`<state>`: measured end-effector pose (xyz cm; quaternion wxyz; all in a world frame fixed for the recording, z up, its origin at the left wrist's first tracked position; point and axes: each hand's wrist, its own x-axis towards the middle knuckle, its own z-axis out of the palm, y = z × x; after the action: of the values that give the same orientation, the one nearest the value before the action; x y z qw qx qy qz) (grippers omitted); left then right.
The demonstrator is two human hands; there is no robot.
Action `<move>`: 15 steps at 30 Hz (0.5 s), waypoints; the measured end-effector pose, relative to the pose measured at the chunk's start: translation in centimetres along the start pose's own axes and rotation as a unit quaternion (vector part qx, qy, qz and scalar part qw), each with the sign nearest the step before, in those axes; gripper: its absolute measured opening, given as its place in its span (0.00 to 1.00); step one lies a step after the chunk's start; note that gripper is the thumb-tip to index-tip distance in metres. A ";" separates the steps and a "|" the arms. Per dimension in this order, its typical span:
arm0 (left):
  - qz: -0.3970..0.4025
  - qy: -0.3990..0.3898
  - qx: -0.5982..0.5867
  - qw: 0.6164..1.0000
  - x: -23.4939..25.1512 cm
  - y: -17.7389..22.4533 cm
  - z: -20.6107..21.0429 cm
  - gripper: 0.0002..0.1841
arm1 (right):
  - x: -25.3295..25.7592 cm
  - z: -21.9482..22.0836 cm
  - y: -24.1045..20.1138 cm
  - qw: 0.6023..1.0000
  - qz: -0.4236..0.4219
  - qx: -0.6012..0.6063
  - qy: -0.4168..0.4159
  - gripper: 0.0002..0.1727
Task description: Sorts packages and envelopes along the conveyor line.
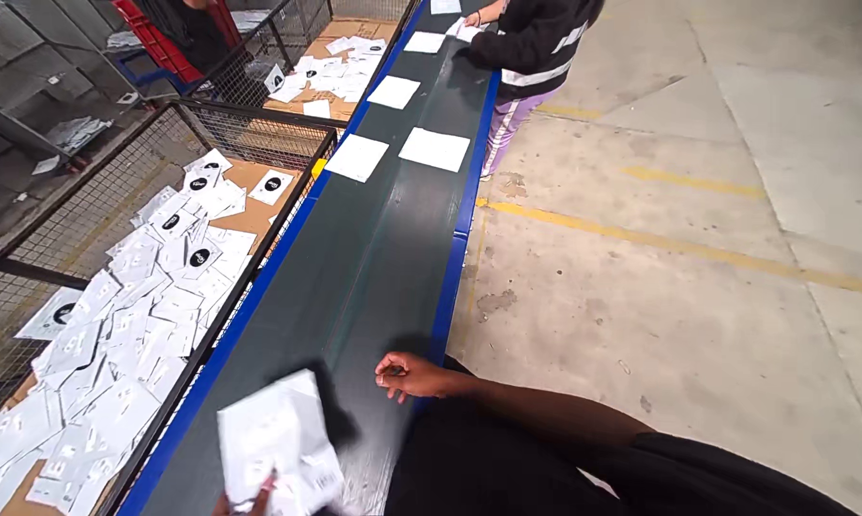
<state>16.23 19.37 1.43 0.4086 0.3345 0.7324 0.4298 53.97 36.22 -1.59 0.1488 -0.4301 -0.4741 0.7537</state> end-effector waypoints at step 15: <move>0.041 0.020 -0.076 0.996 3.6 1.4 11.2 0.35 | 10.5 -26.1 -7.5 0.828 -0.059 -0.329 0.451 0.48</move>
<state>24.75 26.95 -1.77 0.4004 0.3233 0.6913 0.5072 67.07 61.95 -5.29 0.2400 -0.7165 -0.5989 0.2653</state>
